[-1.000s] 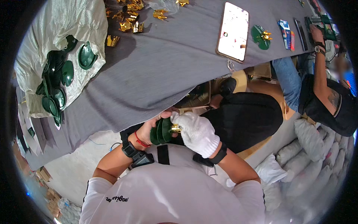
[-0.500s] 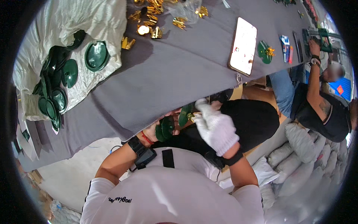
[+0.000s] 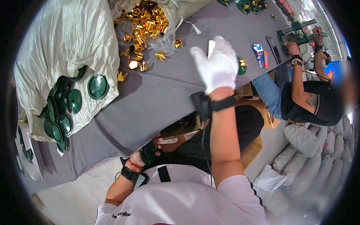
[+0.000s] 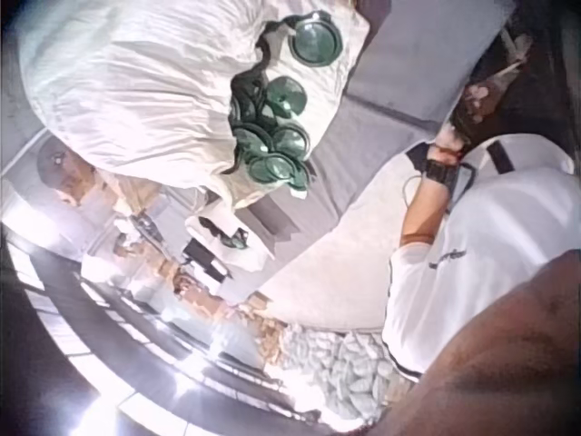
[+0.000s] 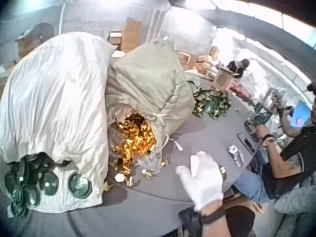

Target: The recorder is assembling small green plastic bases with gold crown-like plastic components in a workshop setting.

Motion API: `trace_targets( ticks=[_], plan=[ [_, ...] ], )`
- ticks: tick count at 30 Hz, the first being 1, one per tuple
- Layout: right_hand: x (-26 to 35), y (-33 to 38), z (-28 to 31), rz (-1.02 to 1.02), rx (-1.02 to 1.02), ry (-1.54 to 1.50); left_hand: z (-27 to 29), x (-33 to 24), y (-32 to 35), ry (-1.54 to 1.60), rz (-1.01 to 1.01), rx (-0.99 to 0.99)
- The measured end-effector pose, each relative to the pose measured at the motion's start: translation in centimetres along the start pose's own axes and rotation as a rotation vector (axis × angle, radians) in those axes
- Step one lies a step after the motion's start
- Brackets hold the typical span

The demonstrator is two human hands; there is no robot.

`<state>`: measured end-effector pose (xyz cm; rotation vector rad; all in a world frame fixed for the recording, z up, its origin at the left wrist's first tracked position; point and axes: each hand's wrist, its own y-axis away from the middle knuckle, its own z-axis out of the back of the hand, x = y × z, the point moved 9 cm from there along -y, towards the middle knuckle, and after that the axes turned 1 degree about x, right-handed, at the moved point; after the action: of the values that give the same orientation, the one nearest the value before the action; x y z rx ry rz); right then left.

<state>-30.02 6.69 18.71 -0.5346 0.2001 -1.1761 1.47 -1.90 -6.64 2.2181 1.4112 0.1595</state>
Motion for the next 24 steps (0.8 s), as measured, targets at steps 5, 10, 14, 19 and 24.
trace_targets(
  ticks=[5, 10, 14, 19, 24],
  plan=[
    [-6.7, -1.0, -4.9, -0.381, 0.523, 0.116, 0.9, 1.2, -0.8, 0.13, 0.061, 0.024],
    [-6.2, -0.9, -5.1, -0.331, 0.507, 0.247, 0.1, 1.6, -1.6, 0.066, 0.078, 0.011],
    [-6.3, -1.4, -5.1, -0.335, 0.5, 0.192, 0.7, 2.1, -2.0, 0.086, 0.1, -0.013],
    [-5.5, -2.1, -6.0, -0.248, 0.448, 0.191, -0.3, 1.6, -1.8, 0.092, 0.074, 0.042],
    [-4.5, -3.0, -6.4, -0.163, 0.471, 0.198, -0.3, 1.2, -1.2, 0.138, 0.08, 0.002]
  ],
)
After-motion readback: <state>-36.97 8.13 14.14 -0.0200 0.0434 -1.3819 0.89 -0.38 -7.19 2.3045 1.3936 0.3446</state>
